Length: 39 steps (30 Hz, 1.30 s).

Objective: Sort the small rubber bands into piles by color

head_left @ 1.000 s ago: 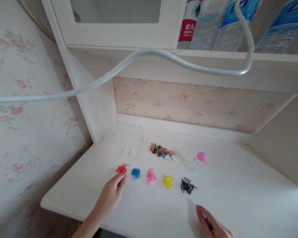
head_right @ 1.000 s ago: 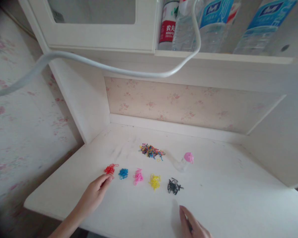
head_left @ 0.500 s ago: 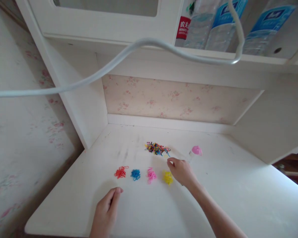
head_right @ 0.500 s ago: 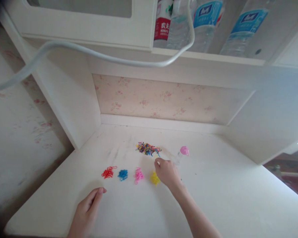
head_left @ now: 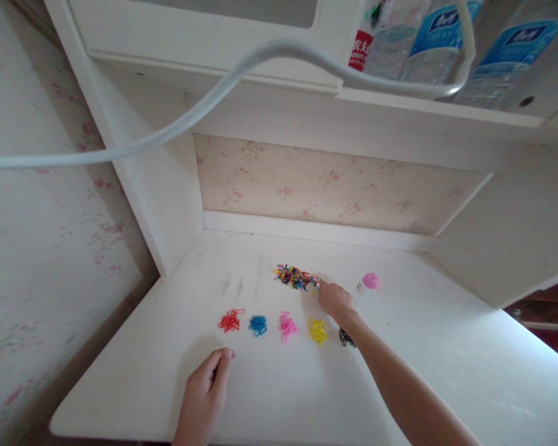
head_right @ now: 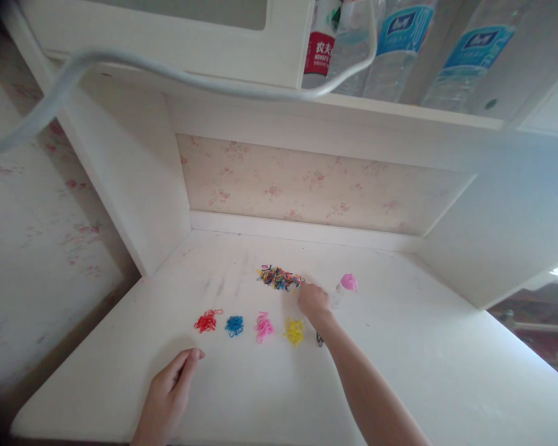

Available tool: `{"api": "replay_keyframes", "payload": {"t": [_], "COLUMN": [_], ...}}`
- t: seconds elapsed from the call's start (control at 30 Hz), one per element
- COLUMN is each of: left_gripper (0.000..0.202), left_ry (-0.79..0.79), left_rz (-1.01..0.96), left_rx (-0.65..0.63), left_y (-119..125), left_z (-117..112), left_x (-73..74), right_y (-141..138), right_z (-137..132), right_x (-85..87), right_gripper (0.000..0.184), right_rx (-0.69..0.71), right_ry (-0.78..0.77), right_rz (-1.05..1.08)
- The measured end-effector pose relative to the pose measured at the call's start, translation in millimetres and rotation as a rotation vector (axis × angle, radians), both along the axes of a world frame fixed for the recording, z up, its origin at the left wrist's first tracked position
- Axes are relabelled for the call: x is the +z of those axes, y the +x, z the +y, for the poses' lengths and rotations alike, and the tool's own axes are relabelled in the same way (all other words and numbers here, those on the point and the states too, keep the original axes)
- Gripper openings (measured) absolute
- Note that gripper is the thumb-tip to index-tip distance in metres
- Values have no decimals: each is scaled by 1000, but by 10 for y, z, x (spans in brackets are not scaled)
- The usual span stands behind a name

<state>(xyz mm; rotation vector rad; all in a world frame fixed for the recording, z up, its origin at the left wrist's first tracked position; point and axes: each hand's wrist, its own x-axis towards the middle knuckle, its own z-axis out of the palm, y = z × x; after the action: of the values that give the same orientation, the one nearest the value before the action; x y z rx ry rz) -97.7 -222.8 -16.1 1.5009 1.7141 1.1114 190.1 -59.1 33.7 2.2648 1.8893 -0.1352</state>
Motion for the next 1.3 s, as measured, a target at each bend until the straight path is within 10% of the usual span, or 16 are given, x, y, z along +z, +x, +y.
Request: {"api": "replay_keyframes", "payload": {"t": [0.4, 0.8, 1.1, 1.3], "left_gripper": [39, 36, 33, 33], "left_ry": [-44, -26, -16, -20], "left_rz": [-25, -16, 3, 54], "left_rx": [-15, 1, -40, -29], "left_y": [73, 97, 100, 142], "left_z": [11, 61, 28, 47], "left_x": [63, 86, 120, 120], "right_y": [-548, -1128, -787, 76], "right_z": [-574, -744, -1057, -1550], "right_x": [361, 208, 231, -225], "right_gripper": [38, 31, 34, 38], "right_rx": [337, 574, 466, 98], "right_ry": [74, 40, 162, 300], "right_rz": [121, 190, 315, 774]}}
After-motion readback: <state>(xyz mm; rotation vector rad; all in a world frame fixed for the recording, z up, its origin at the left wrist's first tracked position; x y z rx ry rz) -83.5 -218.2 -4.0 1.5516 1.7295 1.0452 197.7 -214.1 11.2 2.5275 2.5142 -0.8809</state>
